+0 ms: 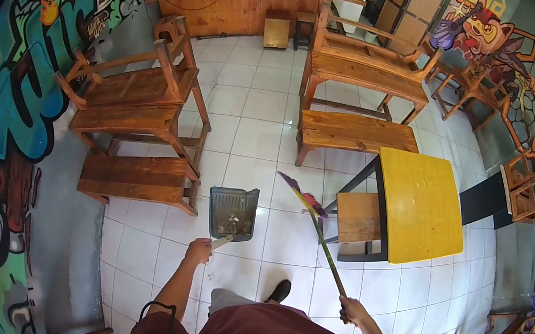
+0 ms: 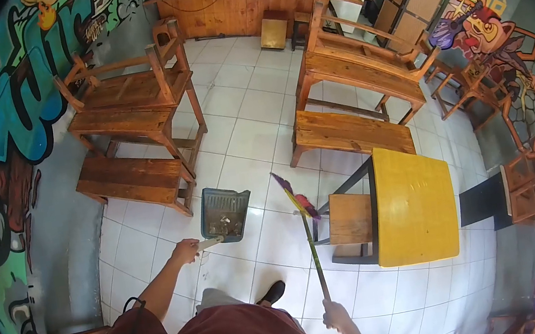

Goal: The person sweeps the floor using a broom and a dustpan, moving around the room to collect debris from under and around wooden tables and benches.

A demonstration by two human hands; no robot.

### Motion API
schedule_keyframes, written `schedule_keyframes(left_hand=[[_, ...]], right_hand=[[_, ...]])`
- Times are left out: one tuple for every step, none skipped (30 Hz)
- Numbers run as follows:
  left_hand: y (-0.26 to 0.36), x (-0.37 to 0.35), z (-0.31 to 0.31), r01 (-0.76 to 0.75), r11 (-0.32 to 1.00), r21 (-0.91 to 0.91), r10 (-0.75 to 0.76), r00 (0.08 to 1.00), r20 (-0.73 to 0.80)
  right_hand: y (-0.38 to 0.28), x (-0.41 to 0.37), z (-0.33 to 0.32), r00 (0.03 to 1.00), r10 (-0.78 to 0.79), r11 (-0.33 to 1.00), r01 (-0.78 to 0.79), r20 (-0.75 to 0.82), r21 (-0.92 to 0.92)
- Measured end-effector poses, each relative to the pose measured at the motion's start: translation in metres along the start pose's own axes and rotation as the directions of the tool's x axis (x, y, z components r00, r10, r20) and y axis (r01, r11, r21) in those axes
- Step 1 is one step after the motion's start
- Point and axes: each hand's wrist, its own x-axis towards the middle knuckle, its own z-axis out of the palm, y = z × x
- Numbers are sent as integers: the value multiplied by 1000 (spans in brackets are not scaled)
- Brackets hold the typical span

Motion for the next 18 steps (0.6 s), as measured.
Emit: schedule_keyframes(left_hand=[[9,-2,1,14,999,-42,-14,1000,-2],[15,-3,0,20,999,-44,-20,1000,-9],[21,-5,0,12,997,-76,-13,1000,-12],[25,-6,1,4,994,-110,-6,1000,-17],[29,-5,0,10,993,-116,-14,1000,-26],[32,-4,-2,-5,988,-157,2,1000,-22],[33,-2,-6,-21,981,-194,18,1000,-17],[33,1,-10,-14,981,-195,10,1000,-22],[33,7,-15,-13,977,-211,11,1000,-12],[37,10,-22,-12,973,-230,12,1000,-1],[42,13,-28,-11,972,-234,10,1000,-8],[48,16,-35,3,973,-231,-5,1000,-11],[53,20,-44,17,974,-228,-21,1000,-13],[54,30,-55,13,973,-229,-19,1000,-21],[58,44,-67,1,975,-220,-5,1000,-20],[62,56,-80,-12,977,-211,8,1000,-20],[66,62,-85,-7,978,-207,6,1000,-4],[73,70,-84,-1,979,-204,5,1000,16]], right_hand=[[-11,9,-5,1000,-1,1000,1,7,-4],[-22,20,-7,1000,3,997,-5,28,74],[-34,30,-9,999,6,989,-13,49,149],[-48,37,-9,998,5,990,-13,58,139],[-65,44,-7,993,7,978,-32,118,207],[-80,52,-4,984,9,960,-59,179,275],[-92,64,-1,972,9,943,-86,236,322],[-105,74,2,957,6,924,-116,291,365],[-121,81,9,940,-2,898,-148,340,414],[-136,86,13,939,-1,901,-149,345,408],[-152,93,19,917,-1,873,-194,399,447],[-169,99,25,892,-6,841,-240,452,485],[-186,106,30,888,1,851,-241,459,466],[-201,113,37,887,-5,854,-237,462,463],[-217,119,45,884,-9,849,-240,467,470],[-235,124,52,881,-14,845,-243,472,477],[-251,127,53,873,-2,841,-262,487,473],[-267,128,53,867,12,837,-281,498,469]])
